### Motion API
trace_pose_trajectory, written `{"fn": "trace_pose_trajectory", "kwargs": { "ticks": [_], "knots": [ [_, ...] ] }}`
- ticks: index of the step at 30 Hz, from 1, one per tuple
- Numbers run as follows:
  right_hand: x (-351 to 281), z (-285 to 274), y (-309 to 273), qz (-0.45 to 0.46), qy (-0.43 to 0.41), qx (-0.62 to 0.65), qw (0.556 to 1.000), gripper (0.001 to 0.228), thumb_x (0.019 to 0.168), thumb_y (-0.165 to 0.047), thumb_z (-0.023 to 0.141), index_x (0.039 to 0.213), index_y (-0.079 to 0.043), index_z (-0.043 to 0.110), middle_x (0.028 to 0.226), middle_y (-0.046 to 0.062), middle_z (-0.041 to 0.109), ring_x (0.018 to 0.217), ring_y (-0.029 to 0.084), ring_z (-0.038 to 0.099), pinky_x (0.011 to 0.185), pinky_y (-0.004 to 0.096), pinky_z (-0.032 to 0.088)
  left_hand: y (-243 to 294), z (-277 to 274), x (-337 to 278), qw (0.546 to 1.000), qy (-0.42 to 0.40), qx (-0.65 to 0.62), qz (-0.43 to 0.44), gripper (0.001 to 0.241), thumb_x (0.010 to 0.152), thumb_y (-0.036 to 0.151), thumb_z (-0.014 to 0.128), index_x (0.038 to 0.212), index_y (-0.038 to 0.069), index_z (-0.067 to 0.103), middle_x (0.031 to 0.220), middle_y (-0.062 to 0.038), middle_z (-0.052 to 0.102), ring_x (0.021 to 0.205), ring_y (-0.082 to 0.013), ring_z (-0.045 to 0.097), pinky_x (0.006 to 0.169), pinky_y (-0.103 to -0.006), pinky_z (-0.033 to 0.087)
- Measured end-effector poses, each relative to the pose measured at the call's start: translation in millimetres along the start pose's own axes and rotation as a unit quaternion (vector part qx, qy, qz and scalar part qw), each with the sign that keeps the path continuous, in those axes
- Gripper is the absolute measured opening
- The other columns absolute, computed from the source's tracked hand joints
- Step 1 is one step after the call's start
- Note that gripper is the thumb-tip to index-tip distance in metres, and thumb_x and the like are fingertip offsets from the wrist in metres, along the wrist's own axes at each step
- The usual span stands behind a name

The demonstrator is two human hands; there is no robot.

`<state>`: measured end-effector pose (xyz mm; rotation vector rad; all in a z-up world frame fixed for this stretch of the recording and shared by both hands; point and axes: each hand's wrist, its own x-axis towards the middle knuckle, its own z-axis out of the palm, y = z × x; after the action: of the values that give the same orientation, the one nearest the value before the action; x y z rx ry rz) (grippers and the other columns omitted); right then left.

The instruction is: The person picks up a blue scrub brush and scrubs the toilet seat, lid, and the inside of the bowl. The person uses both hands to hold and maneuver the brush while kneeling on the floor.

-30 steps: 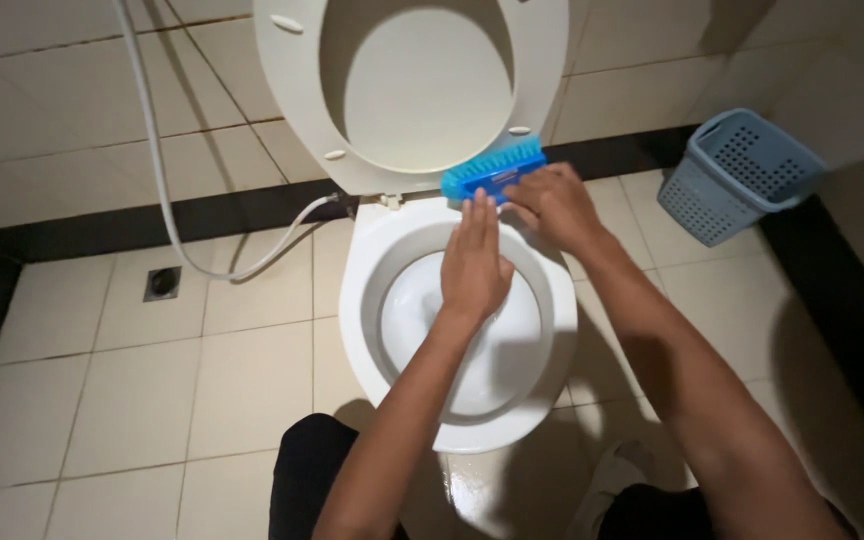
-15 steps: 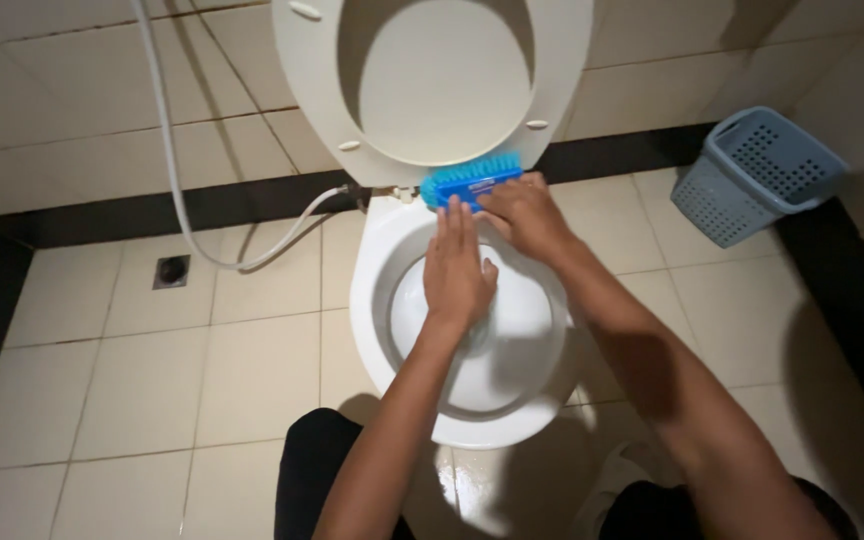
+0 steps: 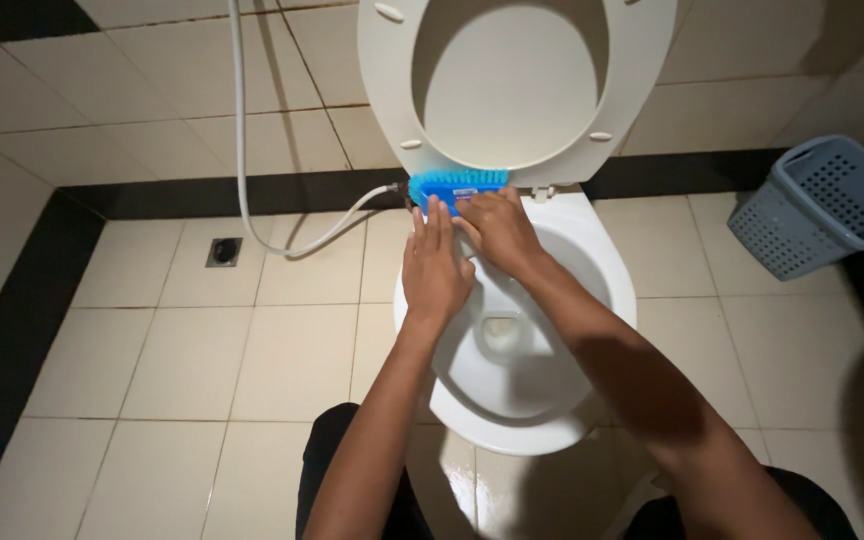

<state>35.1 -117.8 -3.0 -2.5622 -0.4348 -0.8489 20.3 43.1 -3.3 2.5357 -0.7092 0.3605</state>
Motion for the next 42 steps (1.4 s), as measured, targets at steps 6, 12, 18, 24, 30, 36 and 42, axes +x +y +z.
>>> {"fn": "trace_pose_trajectory", "kwargs": {
  "ticks": [6, 12, 18, 24, 30, 36, 42],
  "knots": [
    [-19.4, -25.1, 21.7, -0.004, -0.035, -0.053, 0.998, 0.014, 0.092, -0.02, 0.072, 0.102, -0.01, 0.074, 0.094, 0.007, 0.072, 0.092, 0.027, 0.065, 0.093, 0.044, 0.042, 26.3, 14.3, -2.8, 0.998, 0.017, -0.031, 0.043, 0.09, 0.079, 0.017, 0.072, 0.156, -0.005, 0.029, 0.166, -0.022, 0.025, 0.154, -0.0409, 0.023, 0.119, -0.0528, 0.029],
    [-52.5, -73.1, 58.3, -0.029, 0.005, -0.126, 0.992, 0.021, 0.088, -0.018, 0.072, 0.107, -0.011, 0.076, 0.096, 0.005, 0.07, 0.099, 0.026, 0.065, 0.098, 0.043, 0.042, 66.1, 47.8, 2.3, 0.992, 0.015, -0.062, 0.106, 0.089, 0.079, 0.015, 0.071, 0.156, -0.005, 0.032, 0.167, -0.022, 0.027, 0.155, -0.04, 0.025, 0.121, -0.0489, 0.03],
    [-60.1, -116.7, 72.6, 0.005, -0.01, -0.116, 0.993, 0.019, 0.087, -0.019, 0.077, 0.105, -0.013, 0.076, 0.092, 0.005, 0.067, 0.098, 0.027, 0.063, 0.099, 0.043, 0.042, 104.5, 57.1, 11.4, 0.991, -0.005, -0.059, 0.12, 0.089, 0.079, 0.017, 0.07, 0.156, -0.004, 0.032, 0.166, -0.021, 0.027, 0.155, -0.0387, 0.025, 0.122, -0.0492, 0.028],
    [-57.8, -102.3, 75.0, 0.015, -0.053, -0.089, 0.995, 0.017, 0.086, -0.018, 0.077, 0.102, -0.013, 0.076, 0.089, 0.003, 0.067, 0.096, 0.024, 0.063, 0.098, 0.043, 0.041, 92.2, 56.4, 4.1, 0.993, -0.013, -0.071, 0.095, 0.088, 0.082, 0.018, 0.07, 0.157, -0.003, 0.032, 0.167, -0.019, 0.026, 0.155, -0.0381, 0.024, 0.123, -0.0497, 0.027],
    [-46.1, -55.0, 58.6, -0.02, -0.049, -0.084, 0.995, 0.017, 0.09, -0.02, 0.075, 0.105, -0.012, 0.075, 0.092, 0.004, 0.068, 0.096, 0.025, 0.063, 0.098, 0.045, 0.038, 53.1, 43.7, -2.2, 0.997, -0.019, -0.039, 0.059, 0.088, 0.08, 0.018, 0.07, 0.156, -0.003, 0.031, 0.168, -0.019, 0.026, 0.156, -0.0376, 0.023, 0.122, -0.0492, 0.028],
    [-20.3, -19.9, 19.3, -0.008, -0.015, -0.023, 1.0, 0.015, 0.088, -0.019, 0.075, 0.101, -0.011, 0.075, 0.092, 0.005, 0.07, 0.09, 0.025, 0.063, 0.093, 0.043, 0.039, 17.7, 10.5, -2.9, 1.0, -0.012, -0.001, 0.028, 0.088, 0.081, 0.018, 0.072, 0.156, -0.001, 0.031, 0.167, -0.016, 0.026, 0.155, -0.039, 0.021, 0.122, -0.0507, 0.025],
    [-4.4, 0.4, 6.3, -0.009, -0.009, -0.007, 1.0, 0.013, 0.091, -0.02, 0.075, 0.098, -0.01, 0.074, 0.092, 0.006, 0.07, 0.088, 0.025, 0.063, 0.09, 0.042, 0.04, 6.5, -1.6, -0.5, 1.0, -0.016, 0.011, -0.005, 0.093, 0.079, 0.02, 0.072, 0.158, -0.001, 0.028, 0.168, -0.016, 0.023, 0.155, -0.037, 0.02, 0.123, -0.048, 0.024]
  ]
}}
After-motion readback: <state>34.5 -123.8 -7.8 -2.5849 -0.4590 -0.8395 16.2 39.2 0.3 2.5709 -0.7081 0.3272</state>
